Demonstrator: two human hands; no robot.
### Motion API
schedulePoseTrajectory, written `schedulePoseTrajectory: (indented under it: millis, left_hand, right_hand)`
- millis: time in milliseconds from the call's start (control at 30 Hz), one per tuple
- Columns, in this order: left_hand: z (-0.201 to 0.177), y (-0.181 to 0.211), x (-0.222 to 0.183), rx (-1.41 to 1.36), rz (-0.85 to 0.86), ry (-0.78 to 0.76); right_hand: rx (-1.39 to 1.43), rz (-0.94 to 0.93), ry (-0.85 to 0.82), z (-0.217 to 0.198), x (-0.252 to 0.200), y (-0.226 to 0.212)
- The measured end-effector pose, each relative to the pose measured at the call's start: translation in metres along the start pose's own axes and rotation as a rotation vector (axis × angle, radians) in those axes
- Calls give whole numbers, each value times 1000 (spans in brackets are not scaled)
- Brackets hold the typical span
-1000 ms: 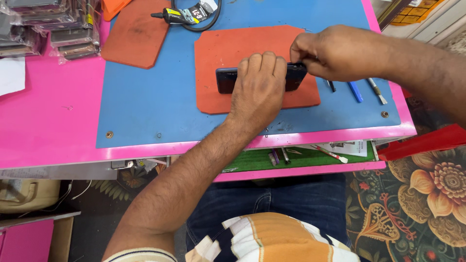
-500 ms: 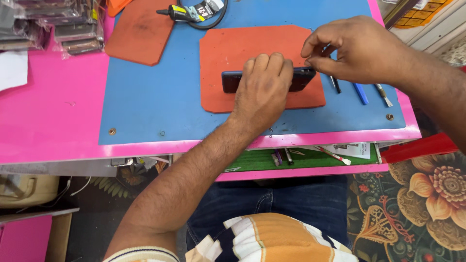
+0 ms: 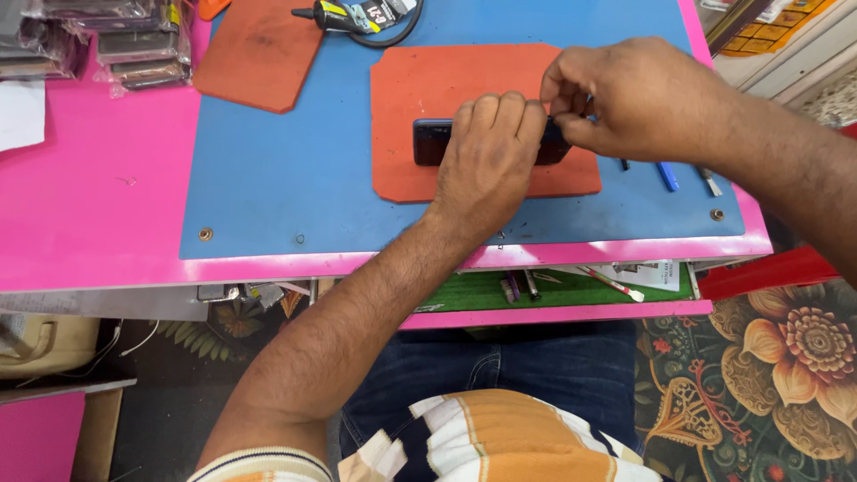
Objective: The person reassembles a smartphone by placing the back cover onto the chassis and securing it with a screwdriver. They then attach the front screen assembly, align the edges, and press the sides to ensure the device is fully closed.
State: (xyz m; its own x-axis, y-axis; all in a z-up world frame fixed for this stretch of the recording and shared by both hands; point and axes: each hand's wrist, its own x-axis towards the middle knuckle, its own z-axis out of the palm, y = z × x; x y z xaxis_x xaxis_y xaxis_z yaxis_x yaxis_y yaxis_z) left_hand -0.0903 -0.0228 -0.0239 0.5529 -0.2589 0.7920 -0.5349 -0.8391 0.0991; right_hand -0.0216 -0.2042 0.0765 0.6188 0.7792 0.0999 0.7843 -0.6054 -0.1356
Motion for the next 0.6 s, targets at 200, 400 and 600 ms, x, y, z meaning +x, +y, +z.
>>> schedulePoseTrajectory:
  millis: [200, 400, 600]
  left_hand:
    - [0, 0, 1, -22, -17, -38]
    - [4, -1, 4, -21, -38, -12]
    - [8, -4, 4, -39, -32, -11]
  right_hand:
    - [4, 77, -202, -13, 21, -4]
    - [-175, 71, -256, -12, 30, -9]
    - [-247, 8, -216, -5, 23, -8]
